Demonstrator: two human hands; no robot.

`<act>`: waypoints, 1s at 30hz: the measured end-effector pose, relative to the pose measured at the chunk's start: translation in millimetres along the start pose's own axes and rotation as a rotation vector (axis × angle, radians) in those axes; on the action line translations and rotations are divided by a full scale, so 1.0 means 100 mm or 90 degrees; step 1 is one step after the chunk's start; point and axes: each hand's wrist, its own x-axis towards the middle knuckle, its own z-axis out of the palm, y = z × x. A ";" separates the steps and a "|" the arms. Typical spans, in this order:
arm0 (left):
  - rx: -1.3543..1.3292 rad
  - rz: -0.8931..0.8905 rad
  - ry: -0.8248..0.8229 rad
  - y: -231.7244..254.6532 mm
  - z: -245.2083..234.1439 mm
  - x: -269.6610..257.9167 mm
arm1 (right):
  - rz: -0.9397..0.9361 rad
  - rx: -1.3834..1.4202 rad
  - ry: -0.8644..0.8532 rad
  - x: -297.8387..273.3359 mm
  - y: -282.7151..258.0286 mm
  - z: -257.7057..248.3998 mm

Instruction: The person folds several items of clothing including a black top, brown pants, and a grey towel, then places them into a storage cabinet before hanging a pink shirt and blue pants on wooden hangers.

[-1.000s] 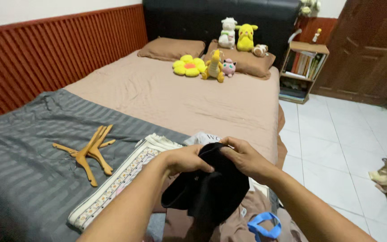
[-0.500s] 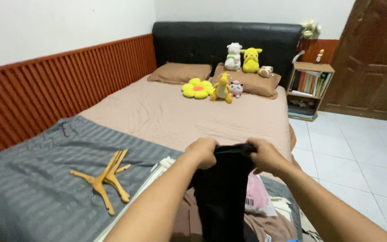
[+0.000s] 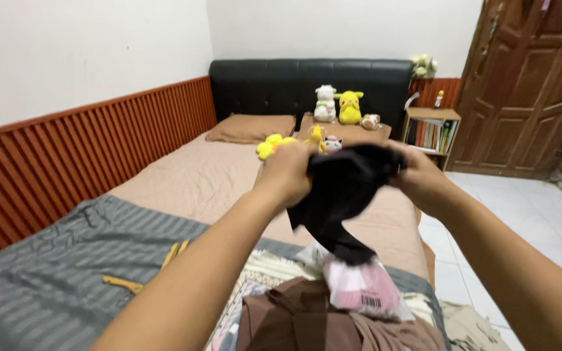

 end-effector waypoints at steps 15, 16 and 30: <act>-0.170 -0.081 -0.389 -0.31 1.46 -1.84 | 0.389 0.131 -0.296 -1.85 1.18 0.40; -0.240 -0.089 -0.450 -0.33 1.45 -1.82 | 0.369 0.165 -0.312 -1.87 1.17 0.36; -0.040 -0.230 -0.437 -0.43 2.16 -1.49 | 0.501 0.049 -0.059 -1.73 2.84 0.24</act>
